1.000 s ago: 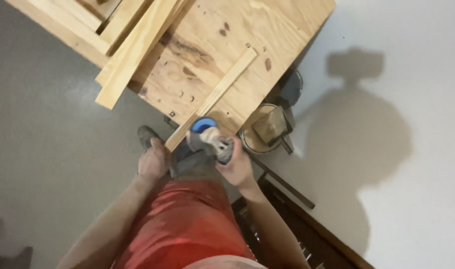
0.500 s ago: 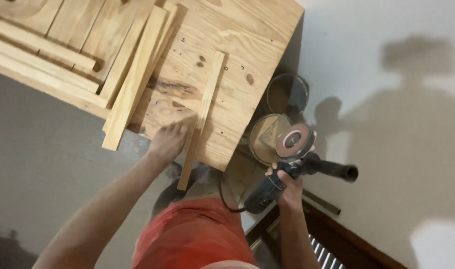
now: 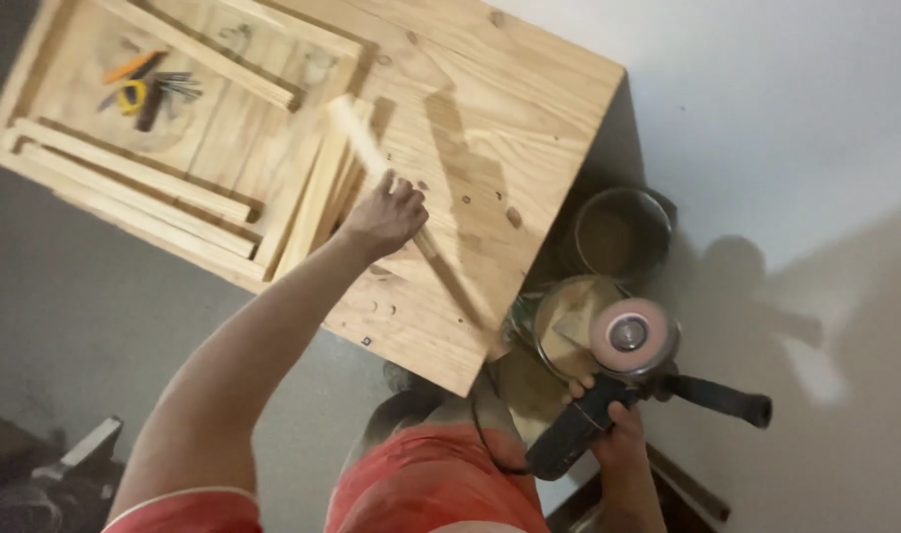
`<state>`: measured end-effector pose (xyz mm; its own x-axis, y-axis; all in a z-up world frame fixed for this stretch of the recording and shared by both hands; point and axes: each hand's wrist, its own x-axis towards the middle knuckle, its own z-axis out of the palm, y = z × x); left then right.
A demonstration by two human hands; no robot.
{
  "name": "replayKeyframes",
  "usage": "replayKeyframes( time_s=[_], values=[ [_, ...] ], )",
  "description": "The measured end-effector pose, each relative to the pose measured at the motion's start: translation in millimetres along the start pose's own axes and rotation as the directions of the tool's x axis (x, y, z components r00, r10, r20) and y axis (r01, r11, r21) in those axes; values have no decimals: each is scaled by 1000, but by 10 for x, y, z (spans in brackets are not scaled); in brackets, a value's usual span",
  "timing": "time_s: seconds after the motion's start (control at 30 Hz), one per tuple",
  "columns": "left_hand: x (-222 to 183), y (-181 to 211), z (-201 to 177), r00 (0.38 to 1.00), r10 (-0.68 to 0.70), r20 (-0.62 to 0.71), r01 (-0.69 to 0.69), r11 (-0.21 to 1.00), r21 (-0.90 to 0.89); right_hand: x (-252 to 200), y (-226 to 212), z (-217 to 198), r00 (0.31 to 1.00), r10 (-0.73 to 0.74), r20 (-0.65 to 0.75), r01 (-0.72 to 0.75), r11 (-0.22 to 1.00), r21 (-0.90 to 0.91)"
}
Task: Sanding a wooden slat using an angle grinder with a sanding disc attachment on a workbench.
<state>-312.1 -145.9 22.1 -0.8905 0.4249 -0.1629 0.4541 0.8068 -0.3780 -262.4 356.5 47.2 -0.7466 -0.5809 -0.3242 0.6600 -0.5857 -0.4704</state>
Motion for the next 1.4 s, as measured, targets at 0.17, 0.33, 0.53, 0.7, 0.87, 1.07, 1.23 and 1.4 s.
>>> replayKeyframes(
  time_s=[0.17,0.33,0.53,0.7,0.87,1.07,1.23,1.4],
  values=[
    [-683,621,-225,932,-357,-64,348,930,-121,373,-28,-75,983,113,143,-131,984,123],
    [-1049,1806,-331,613,-709,349,745,372,-553,728,-168,377,947,201,248,-205,979,-11],
    [-1242,2551,-79,374,-762,528,858,69,-509,999,-129,735,984,170,45,-158,968,-194],
    [-1272,2782,-46,356,-763,540,913,161,-375,925,453,-957,996,-34,84,81,750,-657],
    [-1369,2724,-252,313,-809,498,884,56,-464,1222,347,344,929,-83,361,309,709,-634],
    [-2047,2984,-666,218,-503,836,927,-160,-338,1222,611,1022,987,105,120,157,-498,-853],
    [-2296,3801,327,265,-317,911,852,-365,-375,1050,1268,1164,942,298,157,329,-712,-621],
    [-2236,3381,-64,257,-115,960,882,-379,-281,858,1398,1241,863,415,288,501,-780,-376]
  ],
)
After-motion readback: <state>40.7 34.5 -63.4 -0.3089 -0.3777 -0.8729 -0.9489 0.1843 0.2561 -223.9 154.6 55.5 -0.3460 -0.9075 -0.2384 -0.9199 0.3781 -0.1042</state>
